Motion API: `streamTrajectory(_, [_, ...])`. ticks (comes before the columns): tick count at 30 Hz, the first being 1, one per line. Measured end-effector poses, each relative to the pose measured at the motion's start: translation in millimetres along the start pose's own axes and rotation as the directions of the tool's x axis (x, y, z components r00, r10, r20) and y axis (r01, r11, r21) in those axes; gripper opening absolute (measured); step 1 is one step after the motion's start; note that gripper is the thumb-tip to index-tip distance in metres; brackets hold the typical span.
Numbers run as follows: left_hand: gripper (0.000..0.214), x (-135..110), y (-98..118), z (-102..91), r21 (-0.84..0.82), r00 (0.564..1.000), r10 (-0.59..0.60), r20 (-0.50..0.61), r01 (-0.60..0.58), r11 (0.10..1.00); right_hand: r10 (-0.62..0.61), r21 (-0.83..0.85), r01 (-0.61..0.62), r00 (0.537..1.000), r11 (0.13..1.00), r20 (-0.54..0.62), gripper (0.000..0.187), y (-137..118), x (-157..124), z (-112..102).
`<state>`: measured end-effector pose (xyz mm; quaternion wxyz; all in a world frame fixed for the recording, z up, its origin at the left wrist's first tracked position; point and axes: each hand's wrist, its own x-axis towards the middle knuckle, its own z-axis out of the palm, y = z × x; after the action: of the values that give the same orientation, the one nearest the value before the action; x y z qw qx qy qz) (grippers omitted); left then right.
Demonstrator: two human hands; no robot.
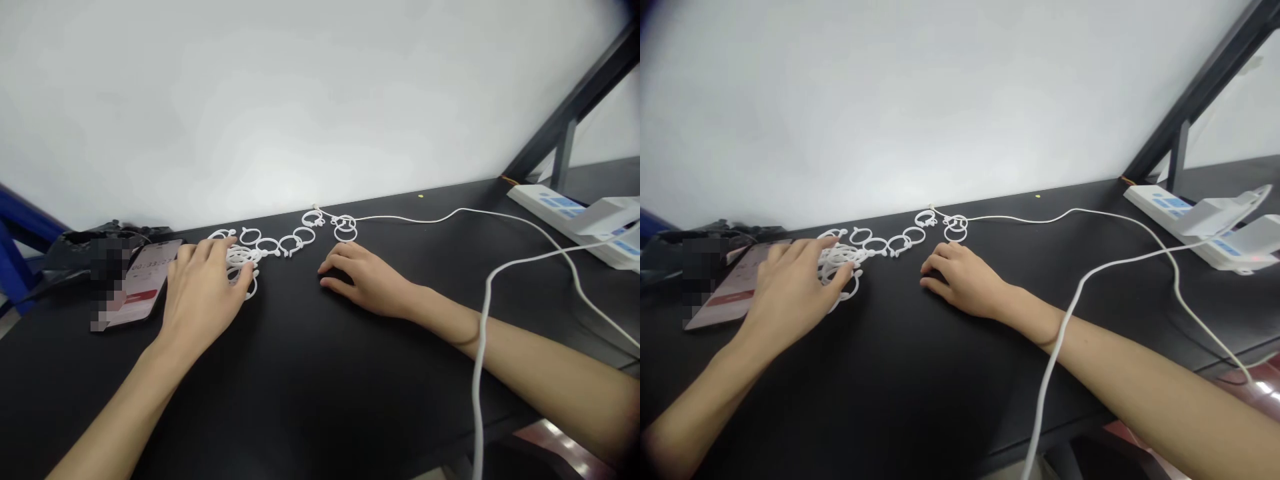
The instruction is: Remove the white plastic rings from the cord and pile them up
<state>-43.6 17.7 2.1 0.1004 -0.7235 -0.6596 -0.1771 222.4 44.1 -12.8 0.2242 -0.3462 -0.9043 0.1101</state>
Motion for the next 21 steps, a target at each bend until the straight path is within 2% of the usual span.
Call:
streamTrajectory(3, [0.042,-1.0,2.4,1.4,-0.013,0.999,0.017,-0.050,-0.017,1.000,-0.007,-0.074,0.007,1.000,0.997,-0.003,0.019,-1.5,3.9,3.4])
streamTrajectory(6, [0.039,-2.5,3.6,5.4,-0.039,0.990,0.108,-0.091,-0.112,0.993,-0.014,-0.204,0.013,1.000,0.979,-0.002,0.027,-4.1,14.1,7.7])
streamTrajectory(11, [0.032,-6.0,3.4,11.4,-0.019,0.975,0.215,-0.056,-0.216,0.976,0.047,-0.354,-0.034,0.998,0.935,0.030,0.042,-3.2,43.4,17.4])
streamTrajectory(16, [0.032,-7.3,3.4,10.4,0.027,0.982,0.190,0.003,-0.190,0.981,0.072,-0.348,-0.059,0.997,0.936,0.025,0.029,1.7,58.0,24.0])
streamTrajectory(21, [0.031,-8.9,3.9,9.0,0.023,0.981,0.192,-0.016,-0.191,0.981,0.090,-0.324,-0.087,0.996,0.942,-0.005,0.023,-2.5,41.2,16.7])
